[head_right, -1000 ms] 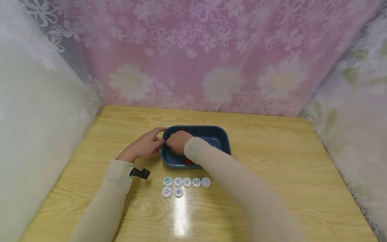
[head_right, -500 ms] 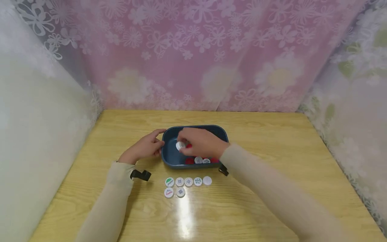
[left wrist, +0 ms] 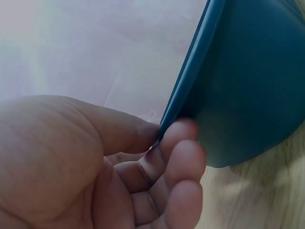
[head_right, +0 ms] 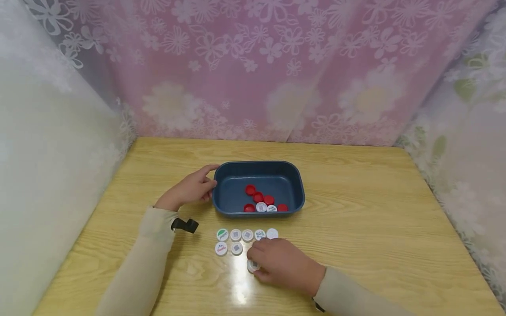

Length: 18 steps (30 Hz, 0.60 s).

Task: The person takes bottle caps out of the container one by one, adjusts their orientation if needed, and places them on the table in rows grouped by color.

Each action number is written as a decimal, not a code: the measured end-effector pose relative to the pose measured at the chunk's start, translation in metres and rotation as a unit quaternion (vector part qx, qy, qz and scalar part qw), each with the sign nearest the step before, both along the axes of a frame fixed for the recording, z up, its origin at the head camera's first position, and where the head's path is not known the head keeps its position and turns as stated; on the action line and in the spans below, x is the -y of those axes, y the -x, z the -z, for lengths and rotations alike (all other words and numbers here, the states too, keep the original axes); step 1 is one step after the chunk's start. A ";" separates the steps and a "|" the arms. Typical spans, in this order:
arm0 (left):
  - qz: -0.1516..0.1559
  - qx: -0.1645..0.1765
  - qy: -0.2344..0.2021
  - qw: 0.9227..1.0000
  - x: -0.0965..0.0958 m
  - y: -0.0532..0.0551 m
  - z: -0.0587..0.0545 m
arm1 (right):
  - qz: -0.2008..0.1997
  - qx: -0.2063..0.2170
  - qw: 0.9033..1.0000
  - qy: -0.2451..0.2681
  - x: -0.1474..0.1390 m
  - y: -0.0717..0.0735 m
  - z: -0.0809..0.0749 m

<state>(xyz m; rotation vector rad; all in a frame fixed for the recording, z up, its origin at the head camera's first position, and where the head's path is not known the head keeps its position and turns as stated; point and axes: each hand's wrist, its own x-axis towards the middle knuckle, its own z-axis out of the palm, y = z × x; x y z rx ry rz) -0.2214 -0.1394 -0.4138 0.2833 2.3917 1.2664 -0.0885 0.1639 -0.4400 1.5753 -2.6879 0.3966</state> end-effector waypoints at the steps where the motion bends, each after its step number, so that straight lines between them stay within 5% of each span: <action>1: -0.001 -0.001 -0.002 1.000 -0.001 0.000 -0.001 | -0.004 -0.010 1.000 -0.005 0.001 0.001 0.002; 7: -0.008 0.007 -0.010 1.000 -0.002 0.000 -0.003 | -0.005 -0.068 0.998 -0.015 0.010 0.004 0.001; 18: -0.012 0.016 -0.010 1.000 0.000 -0.001 -0.003 | 0.026 -0.051 0.998 -0.006 0.015 0.011 0.005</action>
